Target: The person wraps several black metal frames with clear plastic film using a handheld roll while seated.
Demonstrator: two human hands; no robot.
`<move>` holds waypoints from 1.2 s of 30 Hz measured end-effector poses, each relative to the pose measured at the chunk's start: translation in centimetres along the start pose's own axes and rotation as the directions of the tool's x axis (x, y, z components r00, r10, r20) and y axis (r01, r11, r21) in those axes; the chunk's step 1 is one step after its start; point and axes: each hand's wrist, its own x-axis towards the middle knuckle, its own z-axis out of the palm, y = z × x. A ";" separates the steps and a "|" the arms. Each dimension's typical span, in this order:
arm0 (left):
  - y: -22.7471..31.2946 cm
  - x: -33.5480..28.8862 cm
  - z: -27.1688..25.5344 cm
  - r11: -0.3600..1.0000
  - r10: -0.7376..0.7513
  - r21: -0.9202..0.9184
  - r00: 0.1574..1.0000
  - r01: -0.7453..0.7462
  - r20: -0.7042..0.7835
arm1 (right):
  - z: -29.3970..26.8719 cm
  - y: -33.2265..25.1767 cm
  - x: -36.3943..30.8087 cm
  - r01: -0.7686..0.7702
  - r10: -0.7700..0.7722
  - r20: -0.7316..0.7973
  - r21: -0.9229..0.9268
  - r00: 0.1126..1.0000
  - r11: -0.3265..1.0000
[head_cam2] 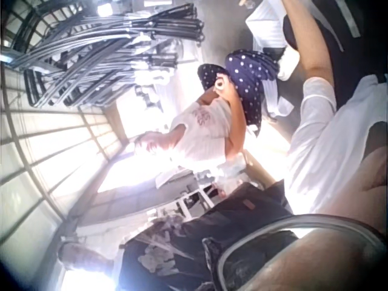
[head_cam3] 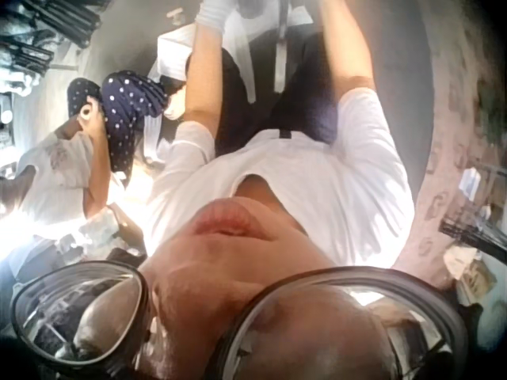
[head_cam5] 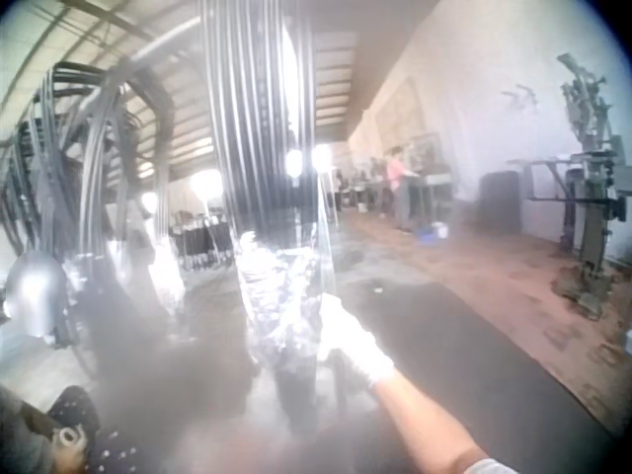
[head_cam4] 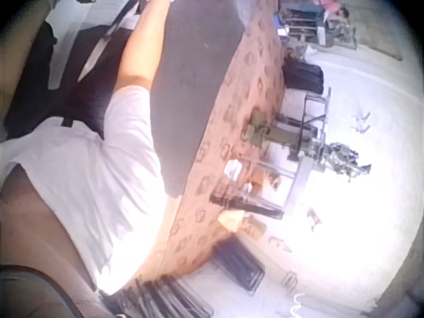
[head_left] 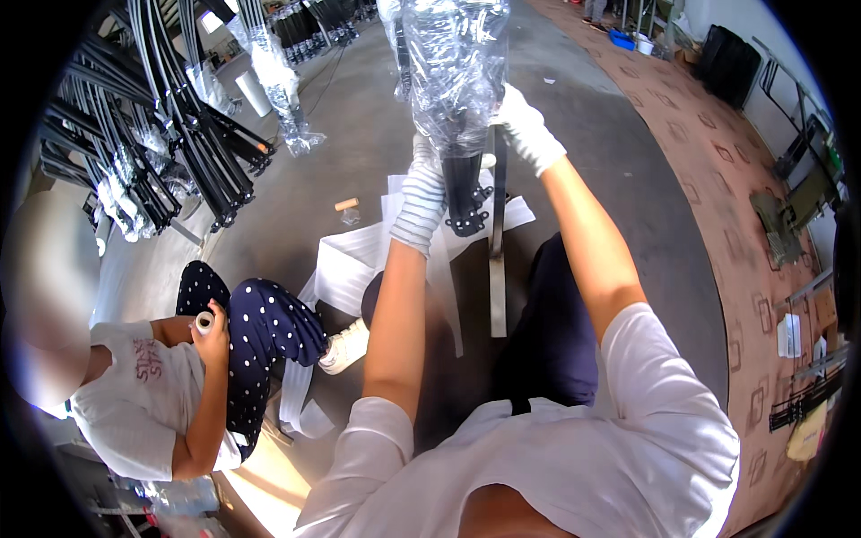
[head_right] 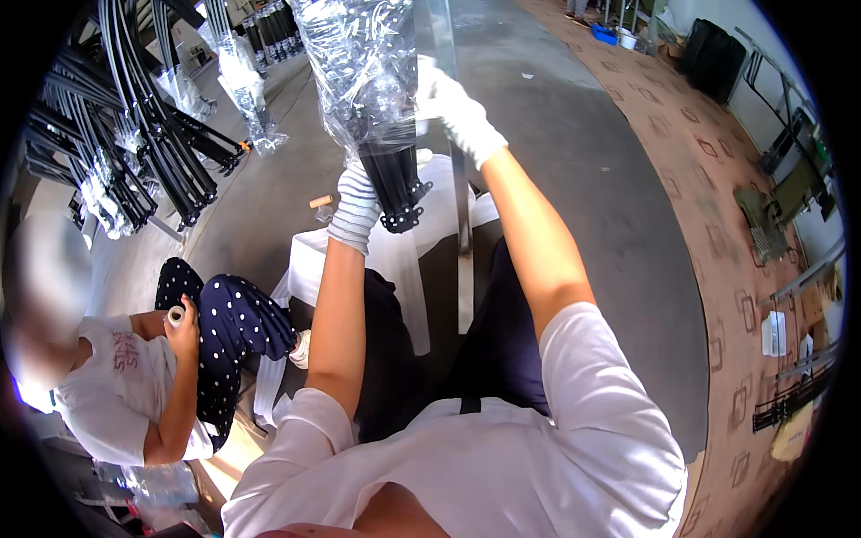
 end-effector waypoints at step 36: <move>0.5 1.5 -0.3 0.768 0.177 -0.639 0.944 0.045 0.278 | 5.6 -8.1 -15.5 -0.120 0.145 -0.091 0.241 0.985 0.963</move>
